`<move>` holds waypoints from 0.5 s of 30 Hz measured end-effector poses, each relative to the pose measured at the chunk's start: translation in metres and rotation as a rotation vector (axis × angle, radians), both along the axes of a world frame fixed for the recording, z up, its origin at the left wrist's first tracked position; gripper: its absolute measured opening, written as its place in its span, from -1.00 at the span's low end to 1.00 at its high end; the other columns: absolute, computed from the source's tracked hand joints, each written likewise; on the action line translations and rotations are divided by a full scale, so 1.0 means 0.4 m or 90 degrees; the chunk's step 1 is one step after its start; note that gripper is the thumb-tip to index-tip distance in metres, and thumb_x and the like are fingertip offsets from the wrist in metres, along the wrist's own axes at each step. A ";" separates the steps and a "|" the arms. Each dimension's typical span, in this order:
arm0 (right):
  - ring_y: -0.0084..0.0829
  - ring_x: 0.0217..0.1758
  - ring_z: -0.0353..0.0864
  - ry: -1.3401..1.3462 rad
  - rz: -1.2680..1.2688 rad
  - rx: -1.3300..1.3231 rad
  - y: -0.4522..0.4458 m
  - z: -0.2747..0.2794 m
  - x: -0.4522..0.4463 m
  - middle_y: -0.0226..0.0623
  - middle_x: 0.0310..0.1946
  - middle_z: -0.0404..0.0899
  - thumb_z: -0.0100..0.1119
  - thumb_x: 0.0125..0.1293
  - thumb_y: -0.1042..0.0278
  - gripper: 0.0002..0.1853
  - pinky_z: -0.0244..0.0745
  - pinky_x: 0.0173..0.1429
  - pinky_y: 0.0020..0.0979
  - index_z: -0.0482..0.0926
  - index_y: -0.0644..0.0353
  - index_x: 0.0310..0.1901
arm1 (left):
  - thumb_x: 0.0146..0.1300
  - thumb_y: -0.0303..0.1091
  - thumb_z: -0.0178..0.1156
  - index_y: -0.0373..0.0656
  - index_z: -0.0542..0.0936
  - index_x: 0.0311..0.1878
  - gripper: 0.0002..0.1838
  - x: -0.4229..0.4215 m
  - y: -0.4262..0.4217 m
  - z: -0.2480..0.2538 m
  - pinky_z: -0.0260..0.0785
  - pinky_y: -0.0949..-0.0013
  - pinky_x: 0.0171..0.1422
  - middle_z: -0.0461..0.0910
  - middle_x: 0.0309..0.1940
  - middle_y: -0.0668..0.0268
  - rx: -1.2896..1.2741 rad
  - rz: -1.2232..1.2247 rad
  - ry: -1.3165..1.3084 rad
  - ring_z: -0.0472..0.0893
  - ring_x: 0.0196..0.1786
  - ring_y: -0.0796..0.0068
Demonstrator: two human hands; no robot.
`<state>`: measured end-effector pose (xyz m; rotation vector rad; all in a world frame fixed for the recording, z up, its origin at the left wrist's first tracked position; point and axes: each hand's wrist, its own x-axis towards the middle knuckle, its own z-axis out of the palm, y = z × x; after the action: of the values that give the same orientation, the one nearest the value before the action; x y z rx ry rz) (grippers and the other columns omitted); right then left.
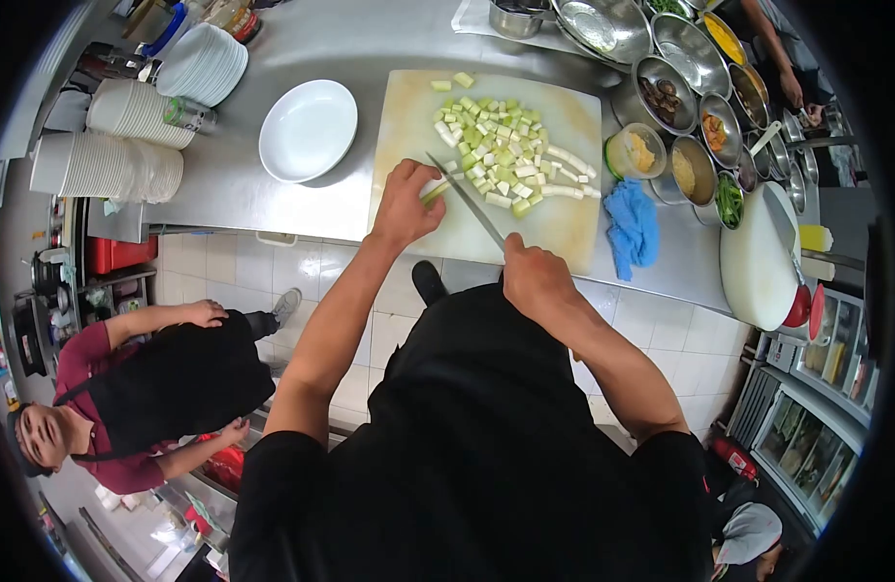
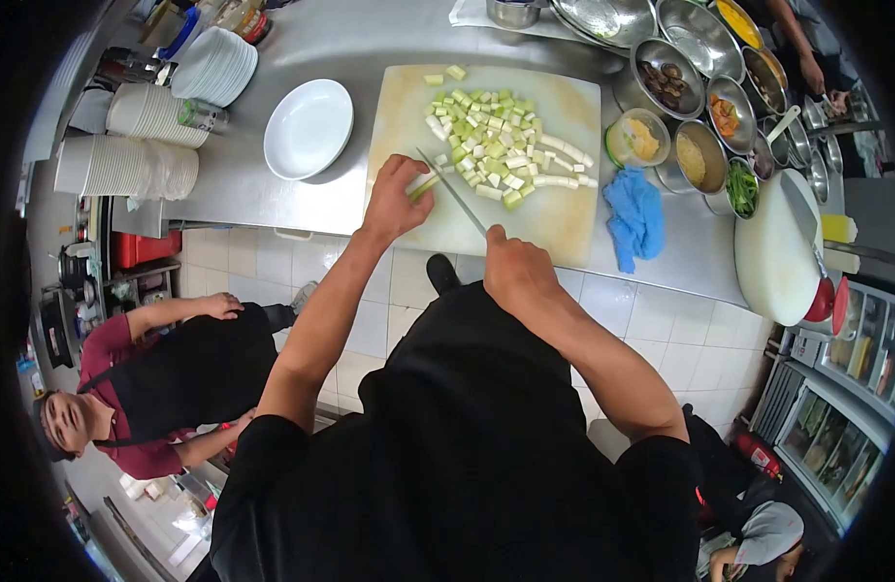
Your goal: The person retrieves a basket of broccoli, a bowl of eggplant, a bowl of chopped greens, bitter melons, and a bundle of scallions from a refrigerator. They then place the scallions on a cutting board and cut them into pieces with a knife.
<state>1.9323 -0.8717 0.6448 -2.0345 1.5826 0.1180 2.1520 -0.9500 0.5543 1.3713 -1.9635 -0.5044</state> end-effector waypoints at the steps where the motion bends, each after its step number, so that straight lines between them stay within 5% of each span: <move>1: 0.06 -0.34 0.66 0.013 0.015 0.026 0.003 0.016 0.001 0.11 -0.47 0.61 -0.04 0.15 0.57 -0.80 0.56 -0.22 -0.04 0.39 0.41 -0.17 | -0.13 -0.52 0.25 -0.14 0.57 -0.19 -0.68 0.007 -0.002 -0.017 0.38 0.15 0.06 0.52 -0.22 0.17 0.014 -0.015 -0.013 0.48 -0.07 0.03; 10: 0.07 -0.33 0.66 0.011 0.007 -0.027 -0.005 -0.129 0.024 0.10 -0.48 0.60 -0.04 0.15 0.56 -0.83 0.55 -0.20 -0.03 0.37 0.38 -0.19 | -0.14 -0.53 0.25 -0.18 0.58 -0.30 -0.76 0.008 0.009 -0.018 0.41 0.17 0.00 0.53 -0.28 0.14 0.035 0.010 -0.004 0.52 -0.14 0.03; 15: 0.06 -0.34 0.66 0.034 0.016 0.026 -0.002 -0.008 0.023 0.09 -0.49 0.60 -0.05 0.17 0.55 -0.83 0.56 -0.19 -0.03 0.37 0.36 -0.19 | -0.13 -0.52 0.26 -0.18 0.59 -0.28 -0.75 0.024 0.029 0.031 0.42 0.16 -0.01 0.53 -0.28 0.13 0.008 0.018 -0.003 0.53 -0.14 0.04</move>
<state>1.9416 -0.8726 0.6416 -2.0355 1.5751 0.2144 2.1615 -0.9385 0.5666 1.4066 -1.9451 -0.5025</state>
